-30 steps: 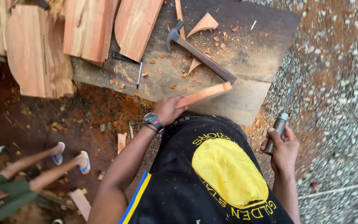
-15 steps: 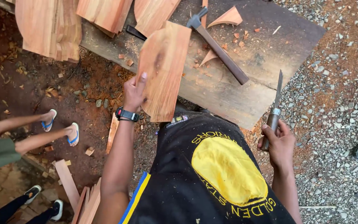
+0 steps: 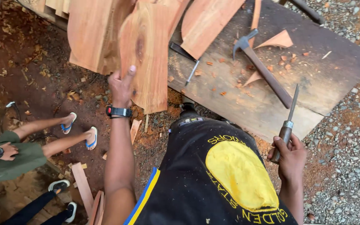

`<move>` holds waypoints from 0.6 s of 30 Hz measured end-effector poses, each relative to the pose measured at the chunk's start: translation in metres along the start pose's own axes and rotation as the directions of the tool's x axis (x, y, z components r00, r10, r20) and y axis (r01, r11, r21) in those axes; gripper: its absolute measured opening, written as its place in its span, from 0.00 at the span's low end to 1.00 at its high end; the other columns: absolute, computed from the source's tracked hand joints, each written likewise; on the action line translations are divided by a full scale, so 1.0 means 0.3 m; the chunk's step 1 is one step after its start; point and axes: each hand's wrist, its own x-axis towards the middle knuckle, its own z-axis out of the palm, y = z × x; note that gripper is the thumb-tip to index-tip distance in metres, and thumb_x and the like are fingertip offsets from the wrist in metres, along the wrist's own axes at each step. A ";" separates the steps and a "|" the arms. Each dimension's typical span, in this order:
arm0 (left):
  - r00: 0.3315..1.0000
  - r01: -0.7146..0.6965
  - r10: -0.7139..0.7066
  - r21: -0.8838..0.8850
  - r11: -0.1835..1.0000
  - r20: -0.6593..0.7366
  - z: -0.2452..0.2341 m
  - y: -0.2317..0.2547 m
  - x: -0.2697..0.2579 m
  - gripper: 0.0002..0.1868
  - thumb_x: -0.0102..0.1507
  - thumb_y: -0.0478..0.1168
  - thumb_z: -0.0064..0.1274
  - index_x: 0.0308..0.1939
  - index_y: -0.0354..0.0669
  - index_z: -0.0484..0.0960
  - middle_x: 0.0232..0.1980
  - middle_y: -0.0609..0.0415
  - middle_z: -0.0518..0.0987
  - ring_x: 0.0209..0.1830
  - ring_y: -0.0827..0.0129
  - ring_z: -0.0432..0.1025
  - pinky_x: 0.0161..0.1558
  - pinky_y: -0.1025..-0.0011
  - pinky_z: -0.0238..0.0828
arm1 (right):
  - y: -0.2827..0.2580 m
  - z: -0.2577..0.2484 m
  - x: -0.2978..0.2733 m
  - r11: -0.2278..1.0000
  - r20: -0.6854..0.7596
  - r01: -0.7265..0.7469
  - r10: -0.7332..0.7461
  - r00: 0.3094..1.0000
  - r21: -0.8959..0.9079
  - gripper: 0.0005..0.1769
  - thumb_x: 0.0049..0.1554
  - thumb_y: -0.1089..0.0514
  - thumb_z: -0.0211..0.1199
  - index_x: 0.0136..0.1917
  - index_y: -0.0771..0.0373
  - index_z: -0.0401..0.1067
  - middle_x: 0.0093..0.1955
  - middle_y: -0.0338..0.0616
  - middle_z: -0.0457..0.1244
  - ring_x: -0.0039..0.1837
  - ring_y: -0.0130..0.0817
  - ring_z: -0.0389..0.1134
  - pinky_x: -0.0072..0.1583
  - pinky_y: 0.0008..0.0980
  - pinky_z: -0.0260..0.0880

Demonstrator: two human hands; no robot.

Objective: Shaping and carving wood components using a hammer, chisel, and knife

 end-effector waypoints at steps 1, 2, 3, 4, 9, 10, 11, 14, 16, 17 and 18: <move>1.000 0.001 -0.001 -0.002 1.000 0.004 -0.021 0.075 0.027 0.23 0.79 0.57 0.78 0.40 0.46 0.90 0.31 0.52 0.86 0.29 0.74 0.76 0.31 0.71 0.78 | -0.023 0.048 -0.009 1.000 -0.004 0.000 0.000 1.000 -0.001 0.27 0.79 0.67 0.70 0.85 0.79 0.67 0.48 0.60 0.67 0.30 0.48 0.72 0.30 0.49 0.81; 0.996 -0.088 0.086 0.087 0.992 0.018 -0.039 0.150 0.053 0.24 0.81 0.59 0.75 0.42 0.46 0.90 0.32 0.52 0.84 0.30 0.71 0.74 0.36 0.72 0.78 | -0.046 0.093 -0.017 1.000 -0.003 -0.001 0.001 1.000 -0.030 0.28 0.79 0.68 0.70 0.86 0.83 0.66 0.49 0.63 0.67 0.31 0.49 0.73 0.30 0.50 0.82; 0.984 -0.176 0.172 0.172 0.969 0.041 -0.055 0.224 0.075 0.26 0.84 0.60 0.72 0.43 0.45 0.90 0.33 0.51 0.82 0.32 0.68 0.73 0.42 0.72 0.78 | -0.068 0.132 -0.029 0.998 -0.003 -0.002 0.002 1.000 -0.060 0.30 0.80 0.69 0.69 0.87 0.86 0.64 0.50 0.66 0.68 0.31 0.50 0.73 0.30 0.51 0.82; 0.984 -0.176 0.170 0.168 0.970 0.047 -0.076 0.209 0.140 0.26 0.84 0.60 0.72 0.43 0.45 0.90 0.33 0.51 0.82 0.32 0.68 0.73 0.42 0.72 0.78 | -0.077 0.160 -0.037 0.998 -0.010 -0.003 0.002 1.000 -0.061 0.30 0.80 0.69 0.69 0.87 0.86 0.64 0.50 0.66 0.68 0.31 0.50 0.73 0.30 0.51 0.82; 0.895 -0.441 0.441 0.246 0.863 0.058 0.017 0.159 0.458 0.17 0.77 0.45 0.78 0.38 0.41 0.90 0.31 0.46 0.79 0.39 0.69 0.71 0.41 0.64 0.67 | -0.164 0.285 -0.058 0.997 -0.014 0.006 -0.007 1.000 -0.074 0.32 0.78 0.70 0.70 0.87 0.87 0.64 0.49 0.66 0.68 0.31 0.49 0.73 0.30 0.50 0.81; 0.895 -0.444 0.443 0.241 0.863 0.063 0.087 0.237 0.480 0.17 0.77 0.45 0.78 0.38 0.41 0.90 0.31 0.46 0.79 0.39 0.69 0.71 0.41 0.64 0.67 | -0.219 0.319 -0.072 0.997 -0.021 0.008 -0.009 1.000 -0.074 0.32 0.78 0.70 0.70 0.87 0.87 0.64 0.49 0.66 0.68 0.31 0.49 0.73 0.30 0.50 0.81; 0.949 -0.314 0.308 0.335 0.888 0.071 0.163 0.311 0.493 0.16 0.77 0.45 0.75 0.59 0.40 0.86 0.58 0.42 0.82 0.61 0.58 0.76 0.60 0.60 0.78 | -0.274 0.345 -0.089 0.992 -0.055 -0.077 0.072 0.996 -0.101 0.25 0.76 0.66 0.72 0.81 0.76 0.70 0.45 0.54 0.67 0.31 0.42 0.70 0.31 0.43 0.74; 0.962 -0.270 0.248 0.520 0.810 0.113 0.363 0.332 0.615 0.30 0.79 0.44 0.70 0.83 0.43 0.80 0.85 0.41 0.84 0.82 0.51 0.83 0.77 0.60 0.91 | -0.346 0.380 -0.105 0.981 -0.112 -0.158 0.145 0.983 -0.116 0.19 0.74 0.61 0.74 0.75 0.65 0.76 0.41 0.41 0.65 0.30 0.36 0.68 0.33 0.36 0.67; 0.932 -0.354 0.322 0.607 0.712 0.166 0.469 0.270 0.710 0.30 0.80 0.44 0.68 0.86 0.48 0.78 0.86 0.44 0.84 0.82 0.54 0.83 0.74 0.63 0.94 | -0.398 0.405 -0.134 0.982 -0.132 -0.158 0.144 0.981 -0.104 0.18 0.74 0.61 0.74 0.74 0.64 0.75 0.42 0.40 0.65 0.30 0.37 0.68 0.32 0.36 0.67; 0.906 -0.409 0.371 0.649 0.642 0.204 0.511 0.239 0.758 0.37 0.76 0.39 0.74 0.88 0.49 0.76 0.87 0.44 0.83 0.83 0.50 0.83 0.78 0.57 0.90 | -0.445 0.429 -0.152 0.969 -0.168 -0.196 0.171 0.971 -0.150 0.23 0.75 0.61 0.73 0.80 0.65 0.75 0.43 0.43 0.67 0.33 0.37 0.69 0.36 0.37 0.71; 0.876 -0.460 0.417 0.684 0.566 0.245 0.554 0.209 0.807 0.44 0.72 0.35 0.80 0.90 0.50 0.75 0.88 0.45 0.82 0.84 0.46 0.82 0.81 0.52 0.86 | -0.494 0.453 -0.170 0.953 -0.206 -0.235 0.195 0.959 -0.193 0.28 0.76 0.62 0.72 0.87 0.66 0.75 0.44 0.46 0.69 0.36 0.37 0.70 0.40 0.38 0.76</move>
